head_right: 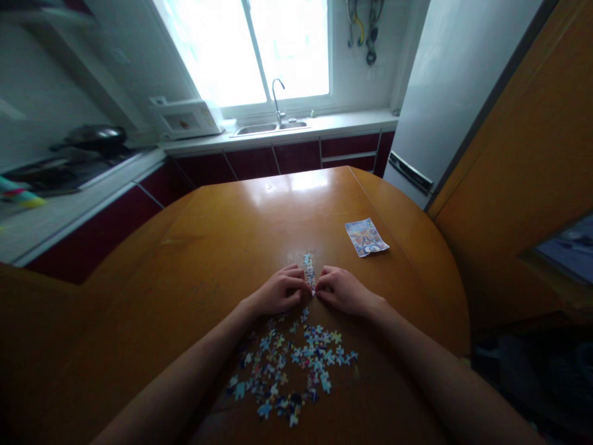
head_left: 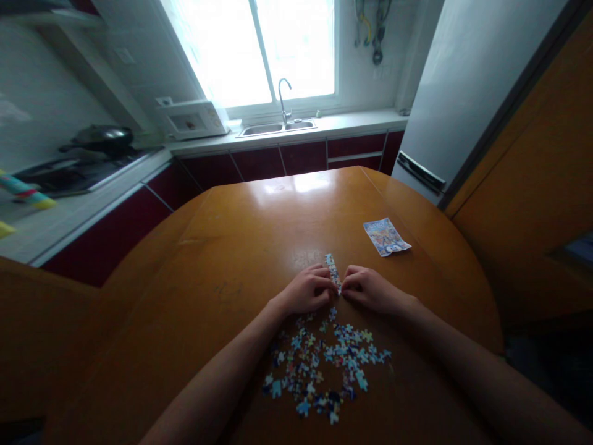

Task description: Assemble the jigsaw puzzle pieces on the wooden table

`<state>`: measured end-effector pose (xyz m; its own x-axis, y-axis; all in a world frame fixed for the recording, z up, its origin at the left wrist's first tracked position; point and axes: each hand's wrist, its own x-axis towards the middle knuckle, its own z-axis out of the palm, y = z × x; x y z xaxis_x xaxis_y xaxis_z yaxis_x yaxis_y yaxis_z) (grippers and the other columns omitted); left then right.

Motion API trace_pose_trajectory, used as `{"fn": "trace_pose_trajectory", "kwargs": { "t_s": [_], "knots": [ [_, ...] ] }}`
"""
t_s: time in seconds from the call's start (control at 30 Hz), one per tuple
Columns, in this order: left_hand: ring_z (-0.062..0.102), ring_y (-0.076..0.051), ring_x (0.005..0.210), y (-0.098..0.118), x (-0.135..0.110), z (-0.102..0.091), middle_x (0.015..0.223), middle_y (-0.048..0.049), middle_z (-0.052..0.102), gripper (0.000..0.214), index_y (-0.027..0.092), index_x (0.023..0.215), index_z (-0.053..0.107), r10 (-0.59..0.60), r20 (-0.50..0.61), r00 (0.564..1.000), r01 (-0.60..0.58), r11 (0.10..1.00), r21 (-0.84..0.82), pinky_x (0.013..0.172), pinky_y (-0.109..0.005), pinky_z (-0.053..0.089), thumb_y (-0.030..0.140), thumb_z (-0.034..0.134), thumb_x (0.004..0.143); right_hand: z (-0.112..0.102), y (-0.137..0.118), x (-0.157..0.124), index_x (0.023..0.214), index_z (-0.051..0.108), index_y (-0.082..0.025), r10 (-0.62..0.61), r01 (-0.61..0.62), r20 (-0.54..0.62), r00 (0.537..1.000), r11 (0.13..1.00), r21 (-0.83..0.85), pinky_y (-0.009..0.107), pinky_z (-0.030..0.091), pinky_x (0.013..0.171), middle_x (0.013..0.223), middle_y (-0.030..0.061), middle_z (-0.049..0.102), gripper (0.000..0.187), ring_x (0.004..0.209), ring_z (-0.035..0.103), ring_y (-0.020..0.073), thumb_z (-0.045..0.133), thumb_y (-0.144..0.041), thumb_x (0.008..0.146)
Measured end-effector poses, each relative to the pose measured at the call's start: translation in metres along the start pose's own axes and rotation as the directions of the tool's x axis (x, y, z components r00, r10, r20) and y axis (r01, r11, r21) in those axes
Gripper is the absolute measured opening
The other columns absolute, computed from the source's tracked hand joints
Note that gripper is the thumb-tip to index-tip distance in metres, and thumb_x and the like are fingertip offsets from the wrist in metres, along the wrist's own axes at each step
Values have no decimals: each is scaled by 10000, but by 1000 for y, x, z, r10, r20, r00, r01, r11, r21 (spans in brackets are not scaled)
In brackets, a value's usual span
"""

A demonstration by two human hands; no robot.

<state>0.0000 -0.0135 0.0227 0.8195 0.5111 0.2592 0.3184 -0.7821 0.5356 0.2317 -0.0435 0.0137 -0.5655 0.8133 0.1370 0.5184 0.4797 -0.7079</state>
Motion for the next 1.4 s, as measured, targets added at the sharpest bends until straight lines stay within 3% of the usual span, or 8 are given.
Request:
{"fn": "trace_pose_trajectory", "kwargs": {
  "t_s": [0.47,0.67,0.8,1.17,1.4],
  "knots": [
    [532,-189,907,-2,0,1,877,-49,631,304,196,938,737,-15,-27,1000,15,1000,-5,865,-328,461,79,487,812,1,0,0,839,710,-183,-1,1,-12,1000,1000,-5,258,459,726,877,42,640,112,800,597,158,603,-160,865],
    [518,-186,865,-4,-1,1,841,-48,617,251,187,911,735,-22,-42,999,22,1000,5,823,-318,457,103,521,811,-1,0,2,927,645,-164,102,-90,-120,987,990,104,257,446,692,838,27,675,115,736,592,143,533,-181,911],
    [516,-187,874,-5,-2,1,846,-43,609,320,214,962,760,-9,-19,1000,9,1000,0,826,-316,456,75,532,785,-1,2,3,915,667,-163,99,-86,-170,981,993,83,252,435,676,819,26,674,149,715,575,139,534,-116,869],
    [520,-188,874,-6,-2,2,842,-42,621,303,230,955,778,-6,12,1000,6,1000,10,844,-326,460,94,550,809,1,0,-2,848,730,-199,38,-39,-21,999,999,-30,240,443,692,849,26,643,137,748,595,141,616,-126,827],
    [530,-189,887,-5,0,2,837,-42,616,311,222,960,772,-11,12,1000,12,1000,-5,873,-330,461,90,532,812,4,1,-1,832,728,-196,49,-51,-27,998,998,-46,246,445,701,843,31,654,121,762,604,150,632,-123,821]
  ]
}}
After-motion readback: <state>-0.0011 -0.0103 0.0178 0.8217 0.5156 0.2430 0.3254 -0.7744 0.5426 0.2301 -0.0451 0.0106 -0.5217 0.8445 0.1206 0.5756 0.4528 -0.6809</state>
